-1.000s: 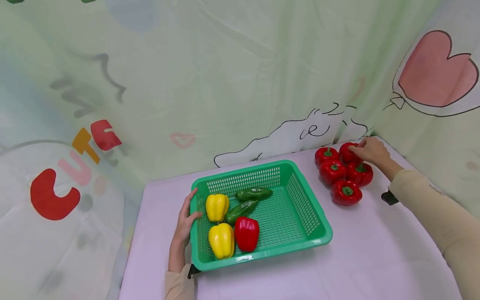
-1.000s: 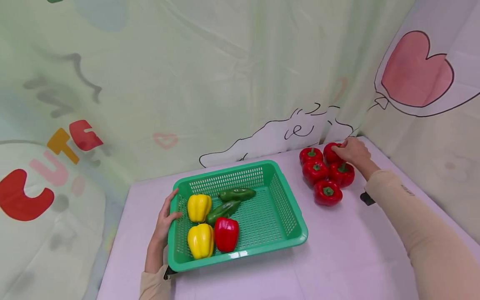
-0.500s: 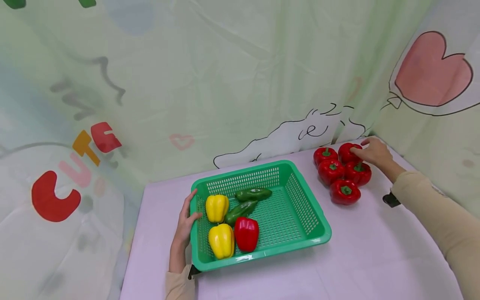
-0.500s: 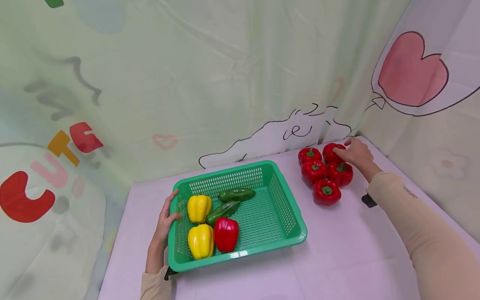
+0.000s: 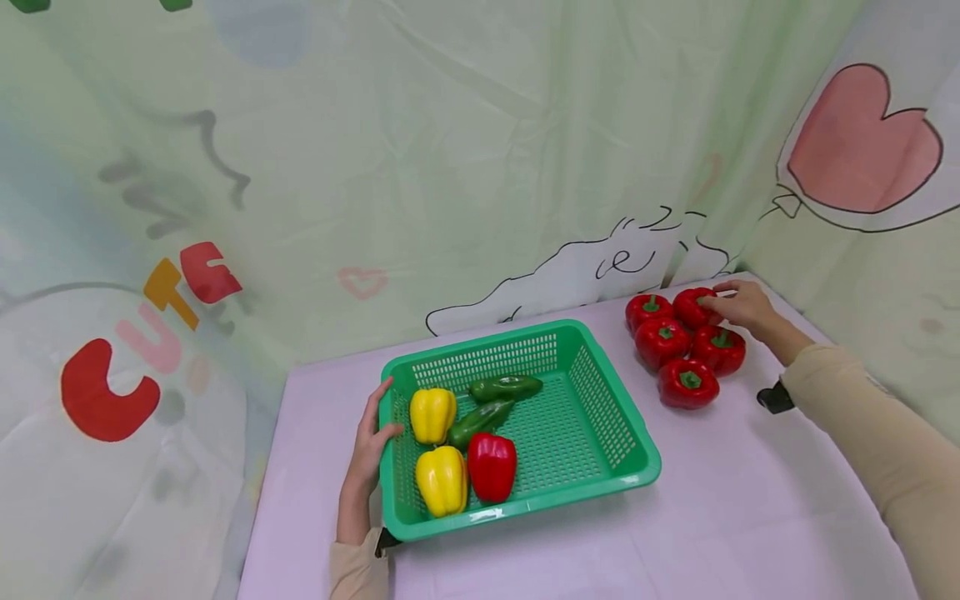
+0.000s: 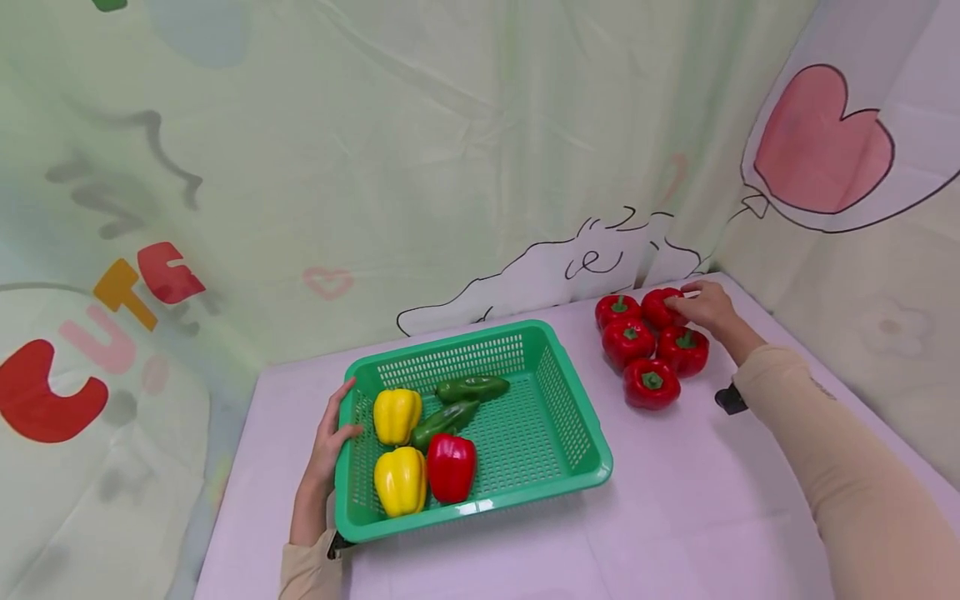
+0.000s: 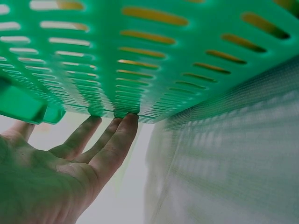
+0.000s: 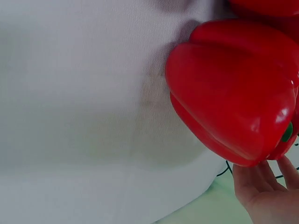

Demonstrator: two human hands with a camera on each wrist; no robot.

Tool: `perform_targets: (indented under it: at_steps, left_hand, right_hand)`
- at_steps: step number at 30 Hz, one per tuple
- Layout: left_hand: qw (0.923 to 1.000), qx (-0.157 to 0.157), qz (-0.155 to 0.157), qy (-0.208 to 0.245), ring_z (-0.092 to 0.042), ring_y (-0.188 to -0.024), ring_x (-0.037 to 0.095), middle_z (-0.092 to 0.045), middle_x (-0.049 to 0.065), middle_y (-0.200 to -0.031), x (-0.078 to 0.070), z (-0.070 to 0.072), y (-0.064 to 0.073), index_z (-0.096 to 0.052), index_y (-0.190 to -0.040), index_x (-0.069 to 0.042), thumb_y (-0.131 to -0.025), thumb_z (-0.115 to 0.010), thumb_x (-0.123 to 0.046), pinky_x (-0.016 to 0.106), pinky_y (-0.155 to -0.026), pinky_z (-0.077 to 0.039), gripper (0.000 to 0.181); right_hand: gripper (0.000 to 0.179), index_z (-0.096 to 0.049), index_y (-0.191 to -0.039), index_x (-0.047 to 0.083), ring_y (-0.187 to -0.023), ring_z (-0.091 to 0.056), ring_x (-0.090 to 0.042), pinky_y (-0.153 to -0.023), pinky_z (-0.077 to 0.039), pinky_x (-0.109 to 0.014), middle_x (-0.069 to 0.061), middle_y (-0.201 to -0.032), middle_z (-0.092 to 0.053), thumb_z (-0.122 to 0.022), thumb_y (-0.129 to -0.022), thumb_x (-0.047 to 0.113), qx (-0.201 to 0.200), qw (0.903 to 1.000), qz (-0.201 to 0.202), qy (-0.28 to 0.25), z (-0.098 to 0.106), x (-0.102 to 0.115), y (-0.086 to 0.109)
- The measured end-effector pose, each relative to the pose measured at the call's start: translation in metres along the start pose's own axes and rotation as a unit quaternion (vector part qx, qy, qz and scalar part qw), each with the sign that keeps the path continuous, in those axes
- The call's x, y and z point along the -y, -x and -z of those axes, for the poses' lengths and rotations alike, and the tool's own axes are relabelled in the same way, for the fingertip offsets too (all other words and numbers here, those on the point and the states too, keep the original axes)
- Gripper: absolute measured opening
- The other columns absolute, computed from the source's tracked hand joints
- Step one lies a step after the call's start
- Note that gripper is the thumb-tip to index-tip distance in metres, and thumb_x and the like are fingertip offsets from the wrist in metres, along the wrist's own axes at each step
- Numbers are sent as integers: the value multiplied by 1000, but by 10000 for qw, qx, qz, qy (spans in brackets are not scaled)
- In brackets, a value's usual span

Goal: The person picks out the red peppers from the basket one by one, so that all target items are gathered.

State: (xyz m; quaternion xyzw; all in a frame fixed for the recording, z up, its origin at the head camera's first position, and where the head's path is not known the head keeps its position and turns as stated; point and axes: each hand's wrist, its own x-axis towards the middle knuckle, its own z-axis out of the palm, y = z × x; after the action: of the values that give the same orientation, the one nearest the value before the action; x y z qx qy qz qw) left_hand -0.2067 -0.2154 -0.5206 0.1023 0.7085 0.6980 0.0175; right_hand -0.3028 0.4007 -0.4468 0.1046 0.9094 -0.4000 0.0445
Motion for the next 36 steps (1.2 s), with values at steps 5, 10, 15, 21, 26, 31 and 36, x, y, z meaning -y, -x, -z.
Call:
perform_targets:
  at_steps: [5,10,15,21,26,31,36]
  left_hand:
    - [10000,43,-15,49,-39,-128,35,-28,15,-158,2,1,-1,-29,-156,-16,-88,-50,2,30,-93,-47,73]
    - [9999,54,-27,93,-39,-128,36,-28,15,-157,1,0,-1,-30,-155,-17,-87,-51,2,28,-91,-48,74]
    - [9999,37,-18,107,-40,-127,35,-28,14,-157,0,-1,-1,-30,-155,-17,-87,-50,3,27,-90,-48,74]
    - [10000,-9,32,48,-40,-127,35,-28,14,-157,-1,-1,0,-30,-155,-17,-87,-50,3,31,-93,-47,74]
    - [10000,-29,37,13,-40,-128,35,-28,15,-157,-4,-2,0,-29,-155,-16,-88,-49,3,35,-95,-46,73]
    - [10000,-31,84,32,-40,-127,34,-29,14,-157,-3,-2,1,-29,-155,-17,-87,-49,3,34,-95,-45,73]
    - [9999,-68,101,6,-40,-127,34,-30,13,-156,-2,-2,1,-30,-155,-18,-87,-50,3,33,-94,-45,74]
  right_hand:
    - [75,-25,-141,-18,-122,-37,-52,-100,-39,-61,-41,-130,-41,-46,-98,40,63,9999,-115,-30,-3,4,2]
    - [80,-21,-143,-18,-125,-32,-53,-103,-37,-62,-41,-138,-30,-43,-98,44,79,9997,-233,-76,-3,6,4]
    - [83,-17,-145,-18,-126,-31,-55,-103,-36,-62,-42,-138,-29,-43,-99,46,20,9997,-226,-82,-2,2,4]
    - [81,-19,-144,-18,-125,-34,-56,-101,-36,-64,-43,-132,-40,-43,-100,45,-155,9998,-125,83,0,2,4]
    - [76,-24,-143,-17,-125,-31,-57,-98,-36,-67,-43,-139,-28,-46,-100,42,-211,9992,86,318,6,10,12]
    - [70,-27,-142,-15,-124,-33,-56,-94,-41,-66,-42,-139,-30,-51,-99,35,-186,9975,320,602,7,25,21]
    - [70,-27,-145,-11,-124,-34,-54,-92,-46,-62,-40,-139,-32,-54,-98,34,77,9960,543,707,2,47,36]
